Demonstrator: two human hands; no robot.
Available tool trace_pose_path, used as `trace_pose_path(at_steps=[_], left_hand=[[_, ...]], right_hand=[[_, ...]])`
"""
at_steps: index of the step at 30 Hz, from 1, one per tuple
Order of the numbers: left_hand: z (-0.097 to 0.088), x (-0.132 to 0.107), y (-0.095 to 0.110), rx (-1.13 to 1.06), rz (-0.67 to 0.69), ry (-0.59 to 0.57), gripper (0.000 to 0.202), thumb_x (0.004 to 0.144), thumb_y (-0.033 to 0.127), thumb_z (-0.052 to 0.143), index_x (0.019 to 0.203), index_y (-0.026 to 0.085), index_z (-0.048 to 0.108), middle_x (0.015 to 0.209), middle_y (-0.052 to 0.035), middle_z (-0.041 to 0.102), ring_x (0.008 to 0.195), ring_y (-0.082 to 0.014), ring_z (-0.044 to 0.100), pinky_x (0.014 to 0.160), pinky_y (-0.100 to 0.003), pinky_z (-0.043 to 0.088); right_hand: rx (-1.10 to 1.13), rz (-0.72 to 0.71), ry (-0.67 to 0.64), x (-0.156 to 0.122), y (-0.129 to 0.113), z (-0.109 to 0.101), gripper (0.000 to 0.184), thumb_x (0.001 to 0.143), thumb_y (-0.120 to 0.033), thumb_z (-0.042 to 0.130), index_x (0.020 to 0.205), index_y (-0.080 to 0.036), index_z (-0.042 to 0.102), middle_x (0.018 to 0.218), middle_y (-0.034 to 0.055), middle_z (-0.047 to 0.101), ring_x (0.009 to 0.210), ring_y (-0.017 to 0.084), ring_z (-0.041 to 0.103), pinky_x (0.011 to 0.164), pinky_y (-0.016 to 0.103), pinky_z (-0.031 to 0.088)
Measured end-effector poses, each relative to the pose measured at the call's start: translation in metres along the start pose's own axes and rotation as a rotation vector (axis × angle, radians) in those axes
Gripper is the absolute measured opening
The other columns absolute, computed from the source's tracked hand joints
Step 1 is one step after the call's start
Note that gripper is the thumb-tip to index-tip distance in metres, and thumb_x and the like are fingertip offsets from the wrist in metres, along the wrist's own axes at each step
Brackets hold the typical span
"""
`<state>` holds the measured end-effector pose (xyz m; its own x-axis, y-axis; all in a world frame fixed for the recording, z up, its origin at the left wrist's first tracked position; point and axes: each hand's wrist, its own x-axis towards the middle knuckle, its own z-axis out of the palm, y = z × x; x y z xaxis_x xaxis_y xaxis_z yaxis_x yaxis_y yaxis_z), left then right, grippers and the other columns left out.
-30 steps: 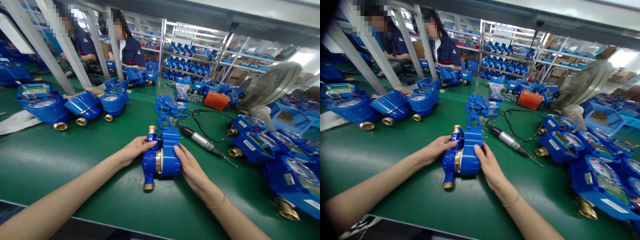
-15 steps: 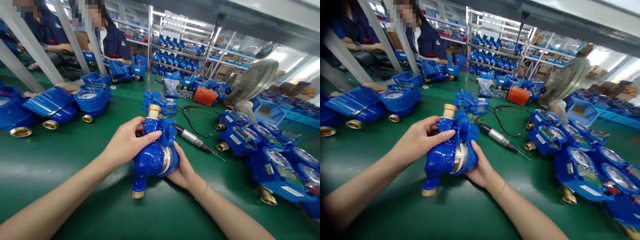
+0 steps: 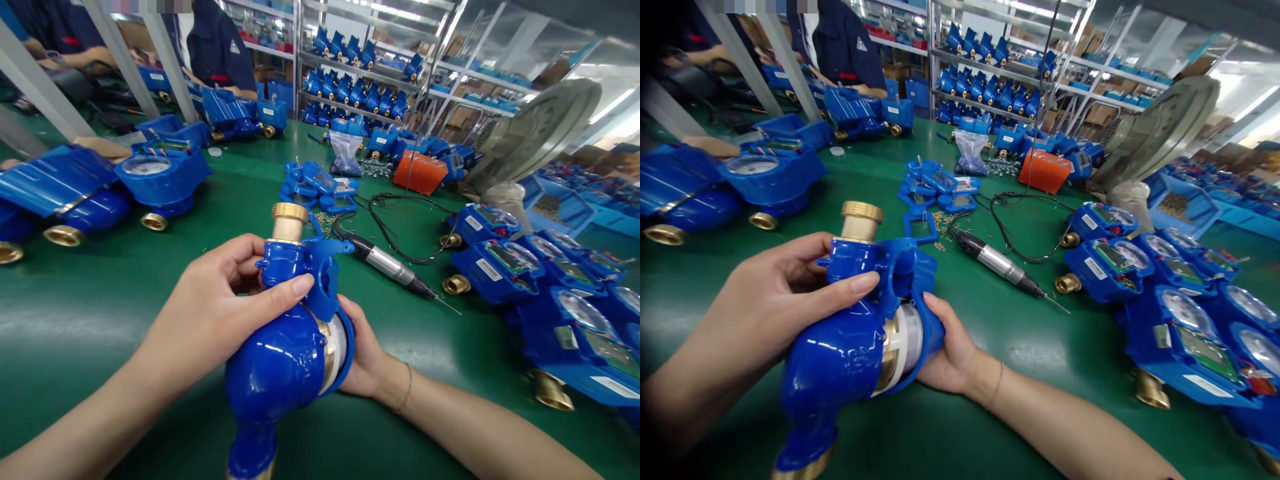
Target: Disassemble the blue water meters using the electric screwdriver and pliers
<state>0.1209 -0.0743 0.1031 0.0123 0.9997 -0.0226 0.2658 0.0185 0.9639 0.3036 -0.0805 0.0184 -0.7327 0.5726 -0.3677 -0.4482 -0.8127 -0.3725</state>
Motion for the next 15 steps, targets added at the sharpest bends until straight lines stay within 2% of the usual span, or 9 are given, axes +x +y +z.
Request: trace_pose_path(at_steps=[3,7,15], left_hand=[[0.0005,0.0014,-0.0033,-0.031,-0.021,0.025,0.047,0.065,0.056,0.082,0.093,0.021,0.067,0.066,0.0020,0.073,0.055,-0.0136,0.067,0.045,-0.015,0.050],[0.0015,0.0060,-0.0084,-0.141,-0.094,0.024,0.049,0.064,0.052,0.084,0.097,0.021,0.069,0.074,-0.0011,0.076,0.056,-0.0150,0.069,0.045,-0.017,0.053],[0.0041,0.0072,-0.0085,-0.275,-0.159,0.012,0.042,0.061,0.046,0.087,0.089,0.020,0.070,0.073,-0.0010,0.075,0.053,-0.0138,0.067,0.044,-0.017,0.053]], right_hand=[[0.009,0.028,0.004,-0.0010,0.0019,0.0007,0.058,0.071,-0.061,0.071,0.104,-0.013,0.068,0.109,0.0117,0.076,0.117,0.033,0.064,0.109,0.052,0.041],[0.036,0.048,-0.011,-0.0001,0.0043,0.0012,0.062,0.073,-0.063,0.069,0.111,-0.014,0.066,0.115,0.0124,0.074,0.118,0.034,0.063,0.106,0.056,0.043],[0.061,0.058,-0.034,0.0009,0.0076,-0.0014,0.062,0.073,-0.063,0.069,0.112,-0.015,0.066,0.113,0.0113,0.074,0.117,0.033,0.063,0.104,0.056,0.045]])
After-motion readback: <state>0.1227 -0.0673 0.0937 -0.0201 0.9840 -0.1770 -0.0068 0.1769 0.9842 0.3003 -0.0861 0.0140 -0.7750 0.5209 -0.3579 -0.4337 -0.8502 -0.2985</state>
